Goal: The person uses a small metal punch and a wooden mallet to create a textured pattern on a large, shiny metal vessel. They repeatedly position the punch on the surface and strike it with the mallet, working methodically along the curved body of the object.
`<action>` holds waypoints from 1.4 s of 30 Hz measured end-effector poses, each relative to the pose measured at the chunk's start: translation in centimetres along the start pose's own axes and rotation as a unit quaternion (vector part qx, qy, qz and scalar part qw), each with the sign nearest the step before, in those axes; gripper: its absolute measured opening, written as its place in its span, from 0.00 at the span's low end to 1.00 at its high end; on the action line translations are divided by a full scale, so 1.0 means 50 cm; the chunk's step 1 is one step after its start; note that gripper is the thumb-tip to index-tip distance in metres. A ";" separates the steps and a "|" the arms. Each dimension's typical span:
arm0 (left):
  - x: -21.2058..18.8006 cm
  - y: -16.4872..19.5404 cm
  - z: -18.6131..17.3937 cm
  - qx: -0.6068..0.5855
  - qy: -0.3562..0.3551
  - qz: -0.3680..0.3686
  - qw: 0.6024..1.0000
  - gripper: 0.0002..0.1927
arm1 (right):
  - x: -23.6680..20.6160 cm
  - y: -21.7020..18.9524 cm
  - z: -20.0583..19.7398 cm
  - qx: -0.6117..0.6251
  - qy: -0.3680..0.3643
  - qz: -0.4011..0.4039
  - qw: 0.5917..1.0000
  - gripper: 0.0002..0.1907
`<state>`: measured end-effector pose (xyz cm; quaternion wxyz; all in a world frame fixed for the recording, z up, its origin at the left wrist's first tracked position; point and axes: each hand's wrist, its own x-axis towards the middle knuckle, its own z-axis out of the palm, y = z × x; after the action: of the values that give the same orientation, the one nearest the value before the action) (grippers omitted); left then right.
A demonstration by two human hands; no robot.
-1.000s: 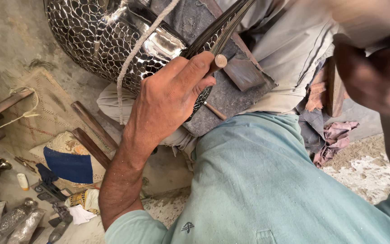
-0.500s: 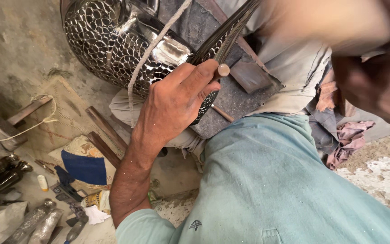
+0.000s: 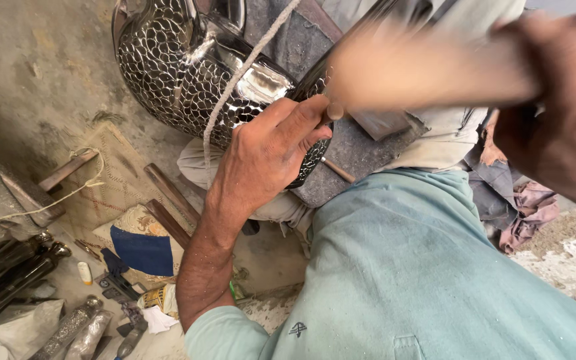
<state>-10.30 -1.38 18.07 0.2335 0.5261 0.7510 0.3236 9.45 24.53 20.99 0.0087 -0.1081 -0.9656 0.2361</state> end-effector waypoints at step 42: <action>-0.020 -0.022 0.013 -0.100 0.088 -0.052 0.990 0.22 | -0.086 0.305 0.432 0.516 0.204 0.393 0.733 0.17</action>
<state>-10.23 -2.44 16.85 0.2342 0.4302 0.7586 0.4296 15.31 27.00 -5.02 0.1666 -0.5027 -0.5416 0.6529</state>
